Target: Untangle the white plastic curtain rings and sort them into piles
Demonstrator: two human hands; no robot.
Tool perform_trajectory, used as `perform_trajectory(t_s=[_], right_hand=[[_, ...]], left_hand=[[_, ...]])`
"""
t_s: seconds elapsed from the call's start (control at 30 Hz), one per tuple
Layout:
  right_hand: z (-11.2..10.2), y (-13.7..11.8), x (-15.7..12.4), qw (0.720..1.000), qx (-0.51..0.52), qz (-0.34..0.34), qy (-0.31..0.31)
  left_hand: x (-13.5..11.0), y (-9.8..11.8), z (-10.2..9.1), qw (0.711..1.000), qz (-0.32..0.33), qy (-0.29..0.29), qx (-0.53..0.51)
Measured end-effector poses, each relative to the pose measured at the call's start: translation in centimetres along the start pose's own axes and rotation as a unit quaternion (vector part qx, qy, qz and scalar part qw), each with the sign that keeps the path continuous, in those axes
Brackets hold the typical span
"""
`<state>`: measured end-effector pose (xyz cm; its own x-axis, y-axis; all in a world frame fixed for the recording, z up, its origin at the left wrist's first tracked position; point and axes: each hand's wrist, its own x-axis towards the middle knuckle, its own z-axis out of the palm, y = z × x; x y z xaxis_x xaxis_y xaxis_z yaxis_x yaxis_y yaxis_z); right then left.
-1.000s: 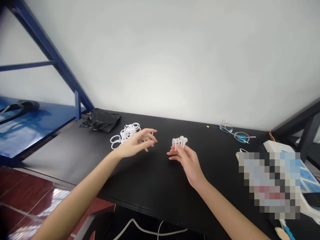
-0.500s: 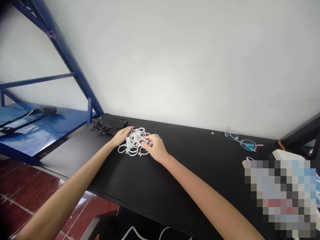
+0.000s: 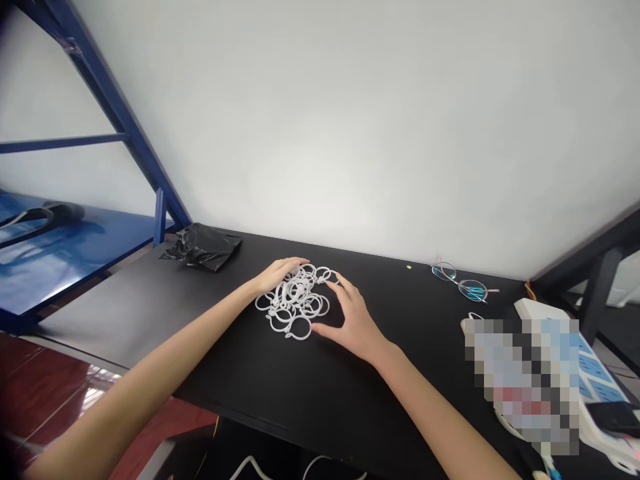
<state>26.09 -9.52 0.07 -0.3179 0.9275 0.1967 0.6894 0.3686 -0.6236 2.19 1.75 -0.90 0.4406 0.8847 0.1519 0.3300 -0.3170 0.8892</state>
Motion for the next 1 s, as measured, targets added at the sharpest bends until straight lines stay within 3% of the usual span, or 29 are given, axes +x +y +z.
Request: perform_trajectory(t_s=[0.1, 0.2, 0.4, 0.6, 0.73, 0.8, 1.0], right_hand=[[0.1, 0.7, -1.1, 0.998, -0.024, 0.032, -0.038], [0.2, 1.1, -1.5, 0.998, -0.018, 0.051, -0.040], [-0.5, 1.3, -1.1, 0.999, 0.028, 0.031, 0.032], [-0.9, 0.4, -0.8, 0.985, 0.054, -0.045, 0.155], [-1.4, 1.9, -0.3, 0.974, 0.023, 0.007, 0.227], [-1.7, 3.2, 0.2, 0.975, -0.006, 0.025, 0.223], [-1.8, 5.6, 1.0, 0.990, -0.082, 0.032, 0.106]], left_hand=[[0.3, 1.1, 2.6, 1.000, 0.010, -0.020, -0.014], [-0.1, 1.7, 3.8, 0.999, 0.010, -0.021, -0.040], [-1.4, 2.0, 2.0, 0.994, -0.017, 0.020, -0.105], [-1.6, 2.6, 0.8, 0.996, 0.026, 0.024, -0.076], [-2.1, 3.0, 1.4, 0.997, 0.067, 0.025, 0.012], [-2.3, 3.2, 1.7, 0.995, 0.068, 0.038, 0.063], [-2.4, 3.2, 2.3, 0.993, 0.066, 0.044, 0.093]])
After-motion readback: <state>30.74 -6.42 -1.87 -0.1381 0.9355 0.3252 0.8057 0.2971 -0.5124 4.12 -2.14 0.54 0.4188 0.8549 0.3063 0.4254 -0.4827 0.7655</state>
